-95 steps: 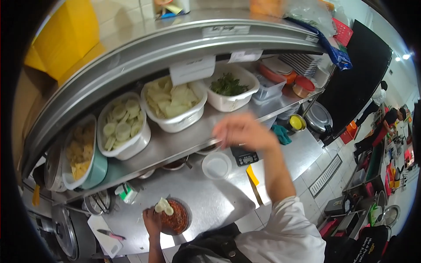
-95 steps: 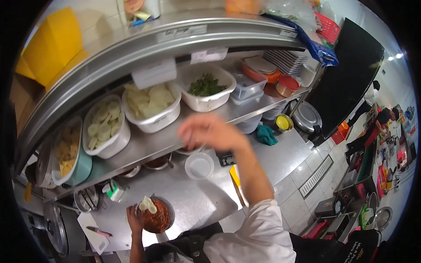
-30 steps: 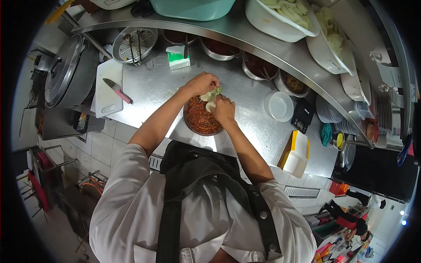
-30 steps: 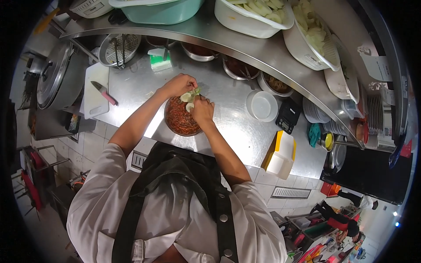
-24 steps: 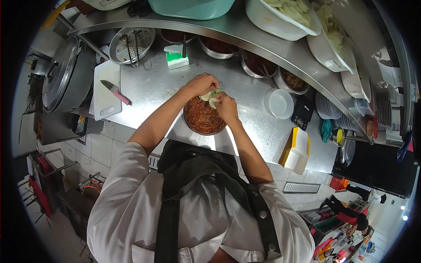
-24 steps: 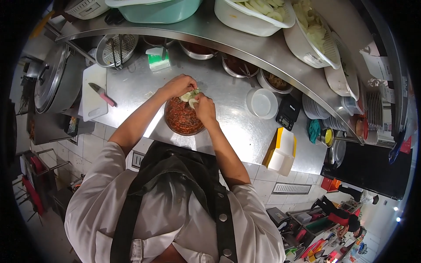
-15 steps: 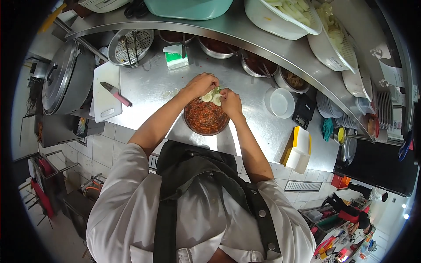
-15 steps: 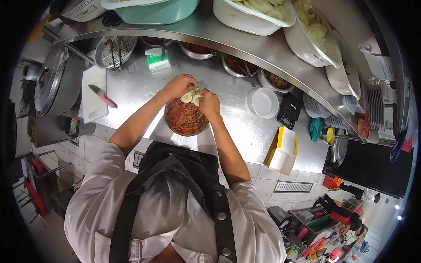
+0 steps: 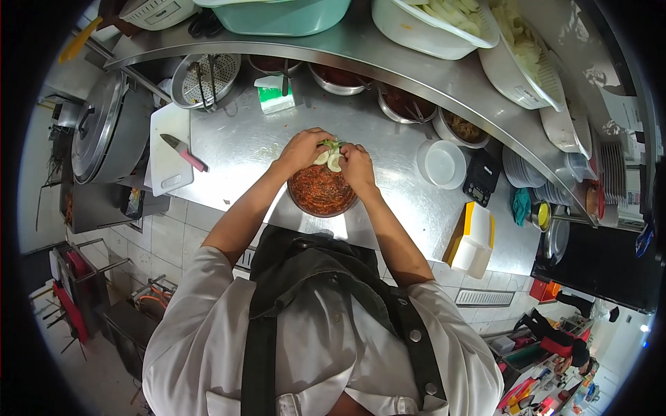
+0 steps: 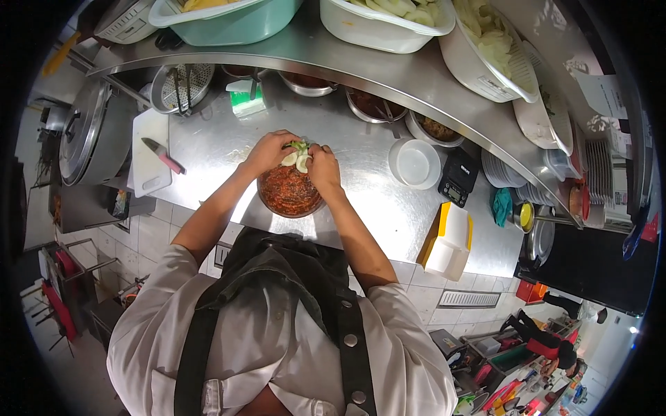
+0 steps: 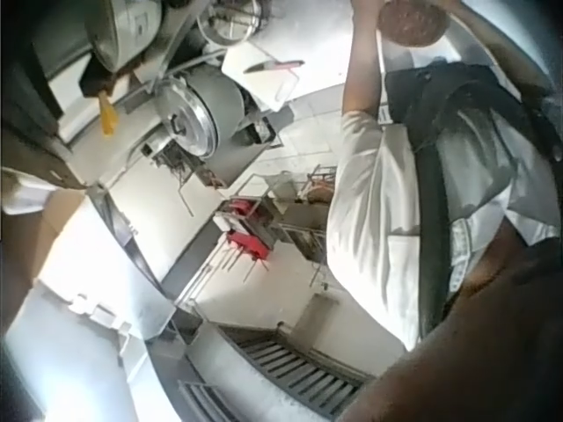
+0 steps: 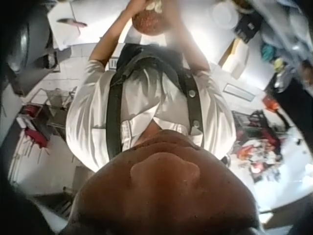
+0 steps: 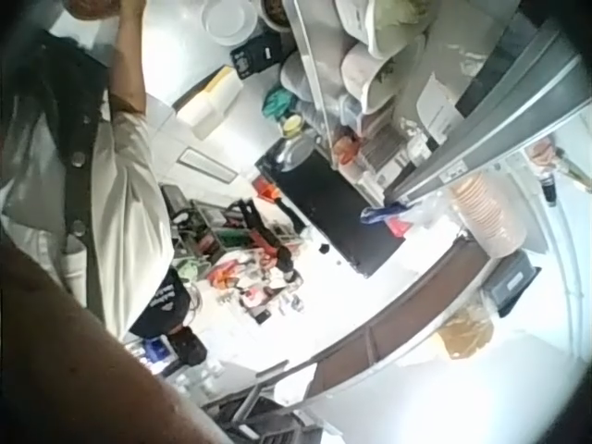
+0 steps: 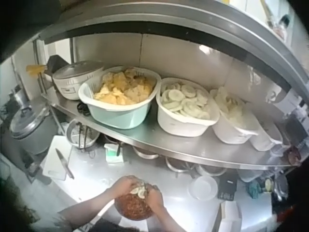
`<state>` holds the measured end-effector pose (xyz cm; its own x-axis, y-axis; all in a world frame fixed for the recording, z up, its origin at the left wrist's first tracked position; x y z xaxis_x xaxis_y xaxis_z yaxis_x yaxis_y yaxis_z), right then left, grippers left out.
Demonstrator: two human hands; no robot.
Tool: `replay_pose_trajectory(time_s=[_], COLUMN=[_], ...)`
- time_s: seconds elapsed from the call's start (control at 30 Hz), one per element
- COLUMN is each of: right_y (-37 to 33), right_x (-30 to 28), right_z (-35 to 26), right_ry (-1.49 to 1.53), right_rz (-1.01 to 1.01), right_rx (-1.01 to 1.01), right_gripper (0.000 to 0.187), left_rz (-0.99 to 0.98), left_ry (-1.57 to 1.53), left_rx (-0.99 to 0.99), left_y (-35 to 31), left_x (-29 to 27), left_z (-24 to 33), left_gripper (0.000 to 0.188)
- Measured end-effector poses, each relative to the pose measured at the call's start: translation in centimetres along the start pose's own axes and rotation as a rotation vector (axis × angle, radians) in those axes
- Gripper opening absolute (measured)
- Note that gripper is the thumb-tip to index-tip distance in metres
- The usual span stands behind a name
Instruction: Assembling a meal box with rice, fried tofu, and vegetable garnish.
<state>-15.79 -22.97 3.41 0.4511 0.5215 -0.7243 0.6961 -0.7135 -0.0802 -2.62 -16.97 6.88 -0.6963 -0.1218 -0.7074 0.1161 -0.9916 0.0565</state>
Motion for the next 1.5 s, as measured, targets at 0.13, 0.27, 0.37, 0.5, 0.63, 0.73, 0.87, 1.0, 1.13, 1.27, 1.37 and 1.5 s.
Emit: replay_pose_trajectory(time_s=[0.13,0.27,0.37,0.5,0.63,0.73,0.87,1.0,1.13,1.27,1.37,1.5], right_y=[0.0,-0.9,-2.6,-5.8,-10.6,-10.2,-6.3,-5.4,-10.4,-10.9,-9.6,-8.3], right_x=[-0.6,-2.2,-2.4,0.8,5.8,9.5,14.5,23.6,39.3,52.8,56.8,60.9], right_z=[-0.6,-3.6,-3.8,-7.1,-15.1,-20.3,-31.9,-42.3,-43.9,-30.9,-26.1,-24.3], right_ry=[0.016,0.076,0.486,0.231,0.422,0.748,0.056,0.782,0.655,0.35,-0.101,-0.251], right_rz=[0.038,0.069,-0.046,-0.489,-1.273,-1.585,-1.01,-1.319,-1.657,-1.565,-1.617,-1.891], right_rx=[-0.036,-0.181,-0.18,-0.291,-0.376,-0.008,-0.692,-0.249,0.081,0.357,0.184,-0.104], right_gripper=[0.02,0.019,0.019,0.009,0.028,0.033,0.035,0.046,0.036,0.025,0.021,0.021], left_rz=[-0.04,0.098,0.369,0.744,1.121,0.999,0.595,0.519,0.815,1.304,1.368,1.44], left_ry=[-0.001,0.08,-0.016,-0.096,-0.091,0.032,-0.558,-0.592,-0.886,-0.782,-0.827,-0.62], left_rx=[-0.036,-0.046,-0.077,-0.284,-0.693,-1.04,-1.45,-1.774,-1.702,-1.629,-1.558,-1.4], left_y=[0.6,-1.7,-5.9,-17.0,-34.9,-48.8,-63.5,-76.4,-84.5,-89.3,-91.8,-96.5], left_x=[0.3,-2.4,-3.9,-5.6,-2.3,6.1,16.0,24.6,26.1,16.1,8.6,-0.9], left_z=[-0.2,0.4,0.3,-0.8,-5.0,-10.8,-14.3,-17.8,-22.5,-28.4,-31.8,-34.3], left_gripper=[0.033,0.044,0.047,0.041,0.033,0.04,0.046,0.055,0.055,0.054,0.054,0.051])
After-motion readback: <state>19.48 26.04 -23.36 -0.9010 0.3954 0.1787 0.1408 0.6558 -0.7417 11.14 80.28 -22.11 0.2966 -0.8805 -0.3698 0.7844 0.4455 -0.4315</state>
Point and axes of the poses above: each hand's wrist, its own y-axis towards the middle knuckle, its own x-axis out of the palm, z = x × y, the point moved 7 cm from there along y, towards the middle knuckle, and after that the axes turned 3 degrees about -z, right-handed, at the moved point
